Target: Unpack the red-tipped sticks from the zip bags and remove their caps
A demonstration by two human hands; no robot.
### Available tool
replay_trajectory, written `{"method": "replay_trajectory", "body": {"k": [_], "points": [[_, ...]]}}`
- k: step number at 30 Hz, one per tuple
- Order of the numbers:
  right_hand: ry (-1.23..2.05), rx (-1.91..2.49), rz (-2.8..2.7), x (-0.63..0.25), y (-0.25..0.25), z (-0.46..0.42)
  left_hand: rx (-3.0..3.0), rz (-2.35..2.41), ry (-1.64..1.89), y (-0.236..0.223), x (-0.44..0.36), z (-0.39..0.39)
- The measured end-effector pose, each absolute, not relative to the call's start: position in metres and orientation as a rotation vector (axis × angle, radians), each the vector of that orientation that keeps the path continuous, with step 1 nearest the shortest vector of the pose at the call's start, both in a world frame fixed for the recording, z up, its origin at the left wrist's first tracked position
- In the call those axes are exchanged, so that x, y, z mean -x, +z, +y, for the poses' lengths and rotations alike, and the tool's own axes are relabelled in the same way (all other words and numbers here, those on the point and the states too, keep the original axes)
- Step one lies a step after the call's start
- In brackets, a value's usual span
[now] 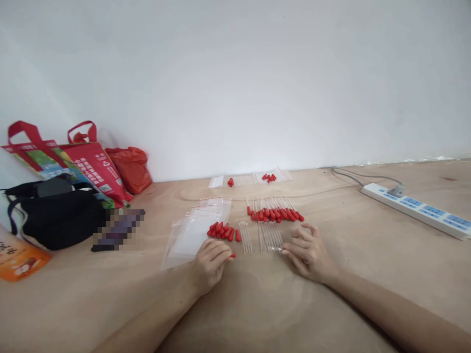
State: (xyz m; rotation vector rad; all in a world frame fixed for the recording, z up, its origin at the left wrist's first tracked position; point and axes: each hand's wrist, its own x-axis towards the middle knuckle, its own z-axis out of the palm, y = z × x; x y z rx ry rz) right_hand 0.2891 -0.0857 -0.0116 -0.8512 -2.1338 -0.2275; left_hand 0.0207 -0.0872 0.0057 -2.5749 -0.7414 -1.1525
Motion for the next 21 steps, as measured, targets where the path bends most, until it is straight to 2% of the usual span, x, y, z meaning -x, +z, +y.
{"method": "replay_trajectory", "body": {"k": [6,11,17,21], "points": [[-0.218,1.021,-2.059,-0.286,-0.011,-0.079,2.245,-1.364,-1.315,0.015,0.009,-0.069],[-0.278,1.012,-1.992,-0.257,-0.007,-0.066,2.231,-2.086,-1.109,0.028,0.024,-0.027],[-0.56,1.054,-2.074,-0.225,-0.007,-0.049,2.208,-2.248,-1.023,0.02,0.025,0.0],[-0.503,1.105,-2.149,-0.217,-0.007,-0.051,2.319,-2.225,-0.988,0.013,0.024,-0.003]]}}
